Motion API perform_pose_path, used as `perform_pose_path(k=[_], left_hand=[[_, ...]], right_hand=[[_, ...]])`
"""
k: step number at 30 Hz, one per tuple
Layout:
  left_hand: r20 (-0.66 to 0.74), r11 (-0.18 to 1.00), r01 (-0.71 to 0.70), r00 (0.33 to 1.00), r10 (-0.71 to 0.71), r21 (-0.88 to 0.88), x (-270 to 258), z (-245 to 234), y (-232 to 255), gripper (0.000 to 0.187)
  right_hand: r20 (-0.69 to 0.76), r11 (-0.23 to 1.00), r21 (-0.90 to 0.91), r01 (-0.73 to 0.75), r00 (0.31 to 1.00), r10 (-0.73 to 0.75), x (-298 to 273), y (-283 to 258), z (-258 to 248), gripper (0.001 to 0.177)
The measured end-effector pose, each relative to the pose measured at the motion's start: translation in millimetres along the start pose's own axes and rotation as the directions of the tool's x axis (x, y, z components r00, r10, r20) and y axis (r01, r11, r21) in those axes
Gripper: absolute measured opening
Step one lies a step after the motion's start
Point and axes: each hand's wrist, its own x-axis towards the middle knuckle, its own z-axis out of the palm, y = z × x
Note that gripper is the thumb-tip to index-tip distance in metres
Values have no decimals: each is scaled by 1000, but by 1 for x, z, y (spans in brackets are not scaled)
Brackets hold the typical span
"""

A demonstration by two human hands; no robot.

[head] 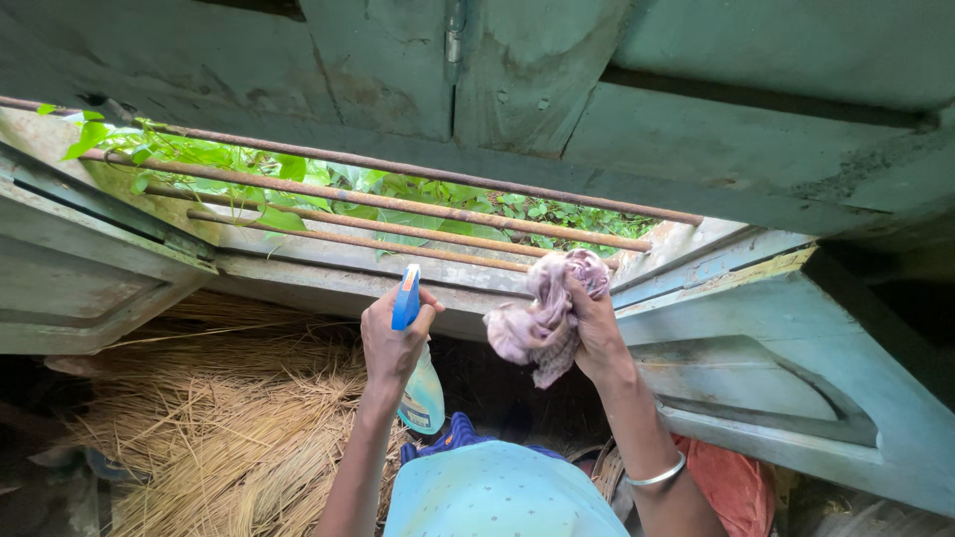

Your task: The person cleans a window with metal bars by spraying a cleaning solution and wiping the bars and frame with a cloth. The person repeatedly sprays and wipes the same sections of the window throughout the clip.

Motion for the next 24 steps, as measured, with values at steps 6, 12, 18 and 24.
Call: perform_pose_path(k=[6, 12, 18, 24], left_hand=[[2, 1000, -6, 1000, 6, -16, 1, 5, 0, 14], [28, 1000, 8, 1000, -8, -1, 3, 7, -2, 15], [37, 1000, -17, 999, 17, -4, 2, 8, -3, 14], [29, 999, -34, 999, 34, 6, -1, 7, 0, 13]], right_hand=[[9, 961, -275, -18, 1000, 21, 0, -18, 20, 38], [5, 938, -340, -67, 997, 73, 11, 3, -21, 28], [15, 392, -919, 46, 997, -80, 4, -13, 13, 26], [-63, 778, -628, 38, 993, -100, -2, -26, 39, 34]])
